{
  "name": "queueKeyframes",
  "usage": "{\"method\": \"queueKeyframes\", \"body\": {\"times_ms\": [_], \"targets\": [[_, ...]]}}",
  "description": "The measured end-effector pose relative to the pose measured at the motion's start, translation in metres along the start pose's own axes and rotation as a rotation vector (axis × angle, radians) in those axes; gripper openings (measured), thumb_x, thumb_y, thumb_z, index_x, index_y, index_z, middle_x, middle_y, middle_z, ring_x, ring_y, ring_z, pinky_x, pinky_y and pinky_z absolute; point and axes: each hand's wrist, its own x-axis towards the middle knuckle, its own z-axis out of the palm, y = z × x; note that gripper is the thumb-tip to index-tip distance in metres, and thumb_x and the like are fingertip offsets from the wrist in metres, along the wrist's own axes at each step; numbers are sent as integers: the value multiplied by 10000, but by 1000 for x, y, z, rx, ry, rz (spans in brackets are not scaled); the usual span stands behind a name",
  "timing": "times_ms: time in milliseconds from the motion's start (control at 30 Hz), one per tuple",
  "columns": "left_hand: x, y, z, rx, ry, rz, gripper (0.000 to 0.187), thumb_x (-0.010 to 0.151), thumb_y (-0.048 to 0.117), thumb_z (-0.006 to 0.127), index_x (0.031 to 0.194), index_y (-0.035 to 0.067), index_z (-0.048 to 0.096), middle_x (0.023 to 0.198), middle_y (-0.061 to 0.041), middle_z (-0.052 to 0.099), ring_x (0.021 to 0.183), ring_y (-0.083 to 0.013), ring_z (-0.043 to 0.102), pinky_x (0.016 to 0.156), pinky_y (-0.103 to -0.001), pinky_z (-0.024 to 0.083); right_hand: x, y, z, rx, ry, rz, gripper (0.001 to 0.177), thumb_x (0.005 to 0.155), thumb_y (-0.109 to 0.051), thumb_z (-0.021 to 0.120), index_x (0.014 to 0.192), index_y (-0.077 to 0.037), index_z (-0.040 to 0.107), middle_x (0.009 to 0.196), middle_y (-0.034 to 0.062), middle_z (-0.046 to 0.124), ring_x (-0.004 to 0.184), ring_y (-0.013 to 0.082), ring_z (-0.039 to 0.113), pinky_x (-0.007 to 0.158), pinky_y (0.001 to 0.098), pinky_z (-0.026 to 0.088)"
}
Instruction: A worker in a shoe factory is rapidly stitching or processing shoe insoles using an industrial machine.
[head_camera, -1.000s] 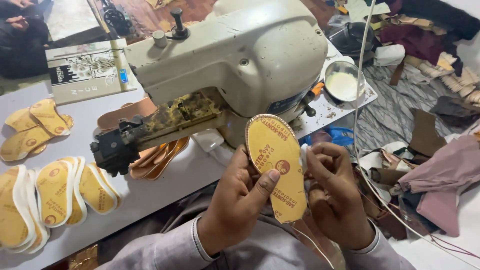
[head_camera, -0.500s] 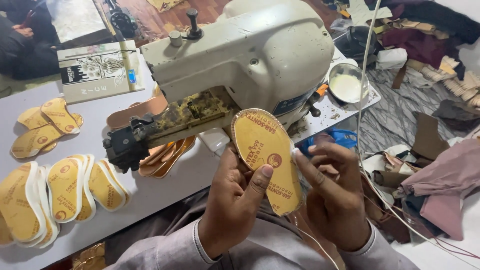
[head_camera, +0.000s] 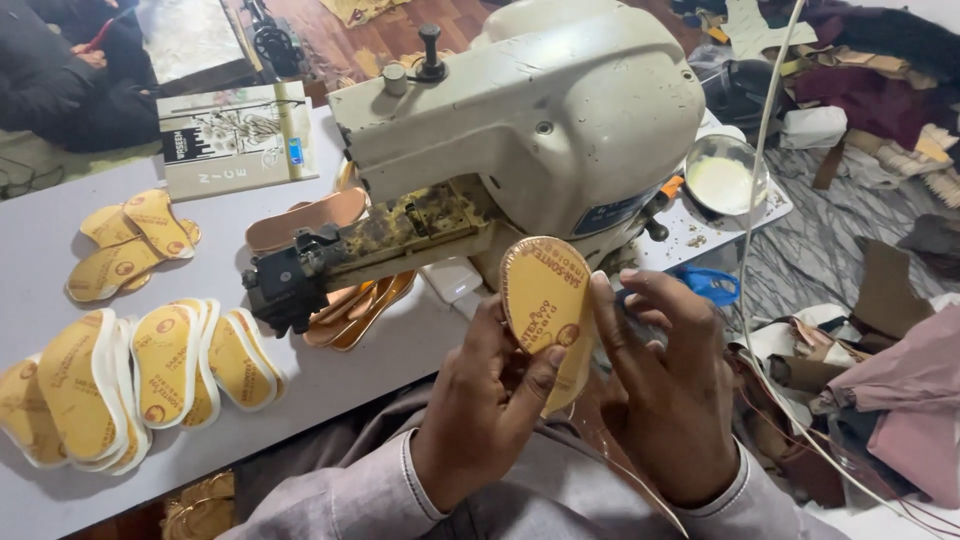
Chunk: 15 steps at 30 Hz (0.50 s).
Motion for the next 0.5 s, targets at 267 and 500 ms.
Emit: {"method": "queueKeyframes", "body": {"times_ms": [267,500], "targets": [[-3,11,-11,-128,244,56,406,970,150,627,1313,-7,478,1214,-163,707,1090,-215,720,933,-329,626,7,-19,12,408,103,82,670,818,131,343,1426,-41,569,1473,223,381,1136,290,582,937,342,596],[-8,22,-26,-143,383,87,327,969,172,636,1217,2,506,1146,-160,729,1028,-215,747,874,-321,634,29,-26,20,346,-32,-118,614,906,143,395,1476,-55,511,1481,233,353,1156,334,592,1032,430,581]]}}
